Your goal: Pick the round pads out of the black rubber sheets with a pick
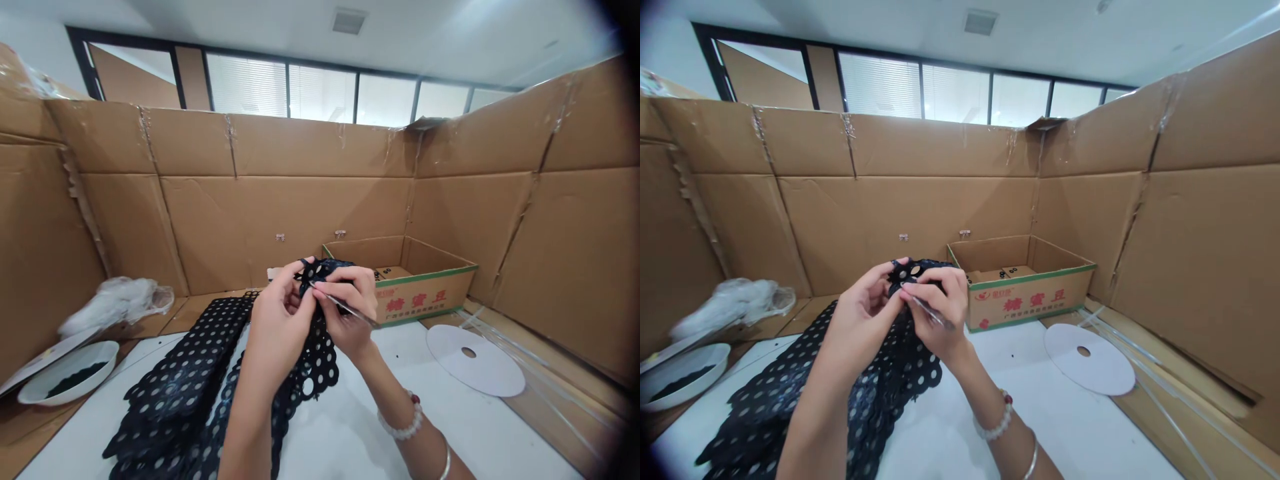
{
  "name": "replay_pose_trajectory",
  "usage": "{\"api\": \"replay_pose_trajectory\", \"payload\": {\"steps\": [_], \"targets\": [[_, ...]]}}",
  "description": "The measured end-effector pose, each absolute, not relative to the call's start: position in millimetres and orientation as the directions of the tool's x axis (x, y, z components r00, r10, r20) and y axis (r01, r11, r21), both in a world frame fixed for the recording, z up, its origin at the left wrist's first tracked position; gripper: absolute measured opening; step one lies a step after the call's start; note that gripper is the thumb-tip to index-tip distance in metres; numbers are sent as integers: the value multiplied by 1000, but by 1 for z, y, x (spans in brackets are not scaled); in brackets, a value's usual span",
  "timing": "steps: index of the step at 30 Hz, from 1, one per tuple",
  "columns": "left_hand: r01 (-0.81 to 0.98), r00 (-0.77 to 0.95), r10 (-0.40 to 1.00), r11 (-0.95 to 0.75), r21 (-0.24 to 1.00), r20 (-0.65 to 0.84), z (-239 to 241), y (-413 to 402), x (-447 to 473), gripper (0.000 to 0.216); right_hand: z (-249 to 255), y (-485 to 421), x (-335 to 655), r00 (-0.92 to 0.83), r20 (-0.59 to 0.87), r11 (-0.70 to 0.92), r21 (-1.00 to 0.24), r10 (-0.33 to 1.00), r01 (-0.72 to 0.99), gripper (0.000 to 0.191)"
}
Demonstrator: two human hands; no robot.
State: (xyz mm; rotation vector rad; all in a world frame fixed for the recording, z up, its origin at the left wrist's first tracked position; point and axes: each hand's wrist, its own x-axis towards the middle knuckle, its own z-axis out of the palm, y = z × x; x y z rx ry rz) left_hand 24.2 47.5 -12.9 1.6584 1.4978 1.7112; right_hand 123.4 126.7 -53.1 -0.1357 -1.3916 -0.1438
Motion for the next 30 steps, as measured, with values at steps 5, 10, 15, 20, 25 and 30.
{"api": "replay_pose_trajectory", "payload": {"steps": [5, 10, 15, 20, 25, 30], "targets": [[383, -256, 845, -358, 851, 470, -15, 53, -2, 53, -56, 128, 112, 11, 948, 943, -316, 319, -102, 5], [418, -246, 866, -309, 854, 434, -17, 52, -10, 50, -54, 131, 115, -98, 943, 945, -323, 317, -56, 8], [454, -250, 860, -302, 839, 444, -17, 55, -1, 48, -60, 140, 115, -103, 991, 997, -79, 80, 12, 10], [464, -226, 860, -318, 827, 457, -15, 54, 8, 45, -70, 150, 113, -63, 987, 980, 156, -149, 126, 19], [372, -148, 893, -348, 861, 425, -12, 53, 11, 47, -63, 145, 120, -36, 989, 979, 149, -146, 137, 22], [326, -107, 914, -339, 883, 390, -12, 54, 12, 50, -55, 135, 125, 68, 997, 995, 25, -31, 93, 27]]}}
